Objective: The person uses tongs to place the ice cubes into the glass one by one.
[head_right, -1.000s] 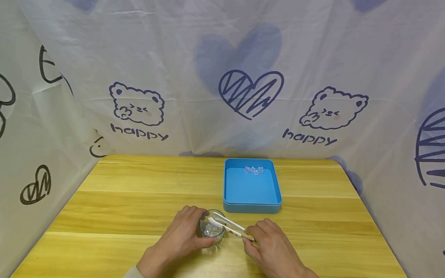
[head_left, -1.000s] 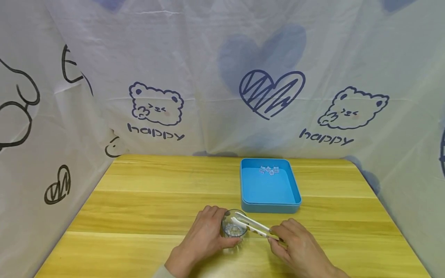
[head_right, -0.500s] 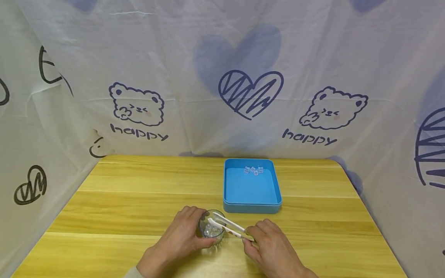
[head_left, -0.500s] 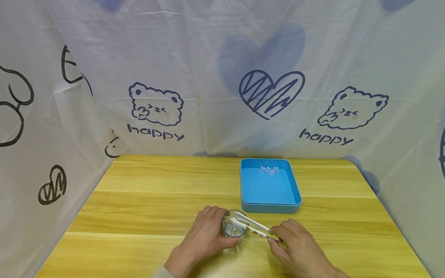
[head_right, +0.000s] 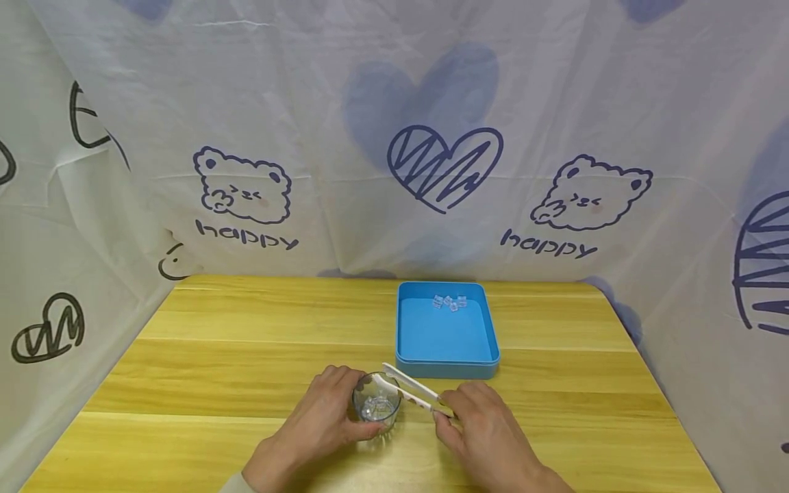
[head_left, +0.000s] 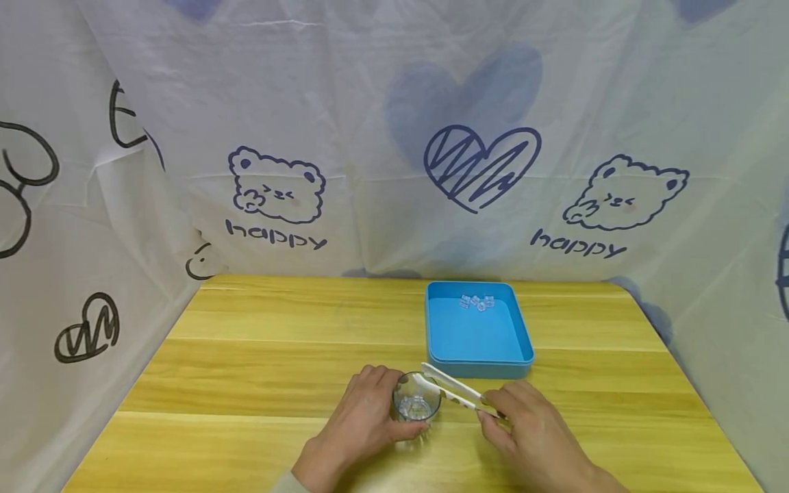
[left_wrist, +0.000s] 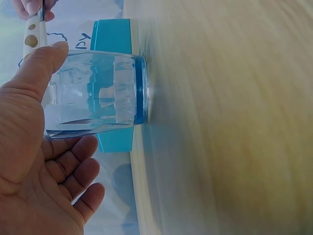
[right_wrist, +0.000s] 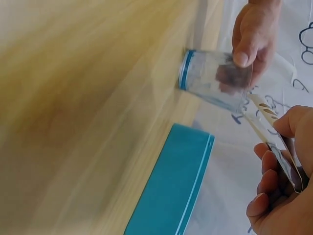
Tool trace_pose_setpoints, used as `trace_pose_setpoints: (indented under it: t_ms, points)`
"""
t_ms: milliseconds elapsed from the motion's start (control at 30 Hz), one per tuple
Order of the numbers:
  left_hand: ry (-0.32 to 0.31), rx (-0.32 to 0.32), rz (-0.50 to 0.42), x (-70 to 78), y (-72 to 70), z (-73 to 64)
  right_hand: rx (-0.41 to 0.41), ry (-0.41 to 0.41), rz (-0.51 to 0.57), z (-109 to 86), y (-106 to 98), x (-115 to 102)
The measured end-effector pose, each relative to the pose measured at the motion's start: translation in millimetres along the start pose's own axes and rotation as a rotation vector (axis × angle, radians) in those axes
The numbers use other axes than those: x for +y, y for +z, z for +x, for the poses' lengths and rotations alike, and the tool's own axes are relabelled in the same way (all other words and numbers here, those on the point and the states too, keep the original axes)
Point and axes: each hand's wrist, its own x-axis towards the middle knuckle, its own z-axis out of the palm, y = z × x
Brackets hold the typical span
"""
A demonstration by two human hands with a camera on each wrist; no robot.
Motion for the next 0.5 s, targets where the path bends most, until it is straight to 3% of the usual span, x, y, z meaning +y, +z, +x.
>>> trace_pose_setpoints:
  t_ms: [300,500]
  points:
    - [-0.004,0.003,0.005,0.8,-1.5,-0.1,0.001,0.133,-0.04,22.2,-8.0,26.8]
    - [-0.004,0.003,0.004,1.0,-1.7,0.3,0.018,0.16,-0.082,41.2,-12.5,52.3]
